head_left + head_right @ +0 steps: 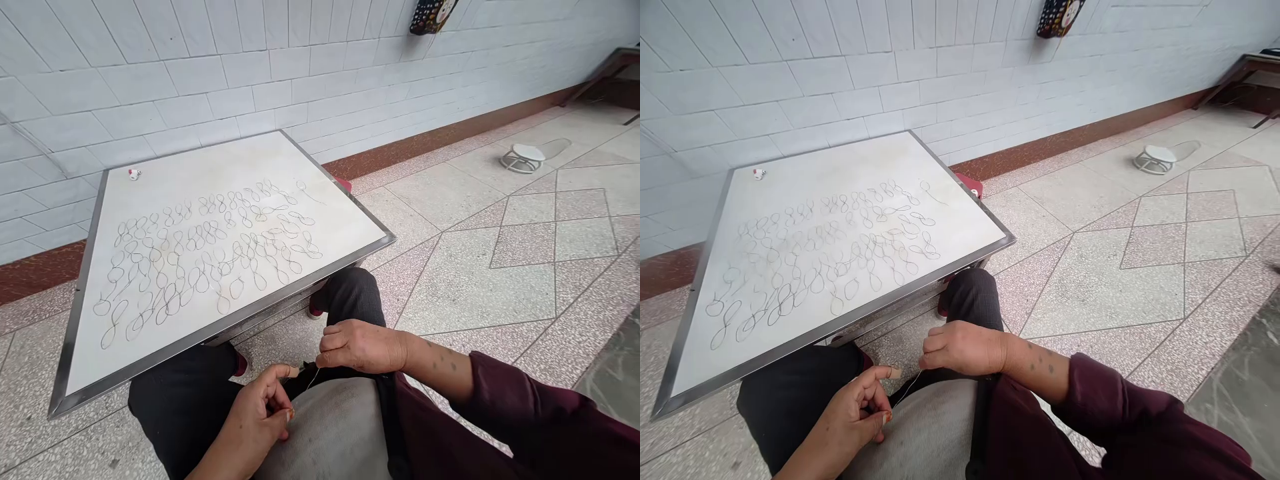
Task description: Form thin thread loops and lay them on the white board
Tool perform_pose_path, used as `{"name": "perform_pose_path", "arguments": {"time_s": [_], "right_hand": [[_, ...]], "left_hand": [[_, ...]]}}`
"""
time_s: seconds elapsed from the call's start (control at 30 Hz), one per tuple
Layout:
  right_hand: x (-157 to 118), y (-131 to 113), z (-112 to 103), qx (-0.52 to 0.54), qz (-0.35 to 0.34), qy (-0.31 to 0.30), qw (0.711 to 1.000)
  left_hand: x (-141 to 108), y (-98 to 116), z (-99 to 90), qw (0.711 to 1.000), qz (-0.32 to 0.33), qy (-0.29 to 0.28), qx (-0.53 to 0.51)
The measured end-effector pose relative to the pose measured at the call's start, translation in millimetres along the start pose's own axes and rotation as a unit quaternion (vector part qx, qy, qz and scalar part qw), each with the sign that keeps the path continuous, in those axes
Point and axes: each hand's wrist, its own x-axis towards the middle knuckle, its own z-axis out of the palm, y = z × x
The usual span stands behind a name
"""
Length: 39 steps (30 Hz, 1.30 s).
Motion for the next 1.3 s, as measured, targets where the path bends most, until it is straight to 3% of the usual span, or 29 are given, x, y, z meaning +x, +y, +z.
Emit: {"name": "perform_pose_path", "arguments": {"time_s": [0.13, 0.4, 0.63, 0.83, 1.0, 1.2, 1.3], "right_hand": [[-8, -1, 2, -0.026, 0.004, 0.002, 1.0], [-20, 4, 2, 0.045, 0.037, 0.042, 0.997], [-27, 2, -1, 0.023, 0.011, 0.014, 1.0], [-33, -1, -1, -0.016, -0.015, -0.02, 1.0], [-39, -4, -8, -0.032, -0.009, -0.041, 0.999], [-16, -14, -19, 0.053, 0.069, -0.012, 0.996], [8, -20, -10, 0.07, 0.048, -0.007, 0.996]], "left_hand": [[0, -1, 4.9, 1.0, 0.007, 0.003, -0.01], [-2, -11, 7.2, 1.0, -0.003, -0.017, -0.025], [-1, -19, 6.4, 0.999, -0.009, -0.044, 0.008], [2, -14, 7.2, 0.996, -0.025, -0.076, 0.034], [2, -12, 7.4, 0.997, -0.011, -0.07, 0.041], [3, -4, 6.0, 0.998, -0.007, -0.041, 0.04], [3, 6, 4.1, 0.997, 0.012, -0.021, 0.068]]}}
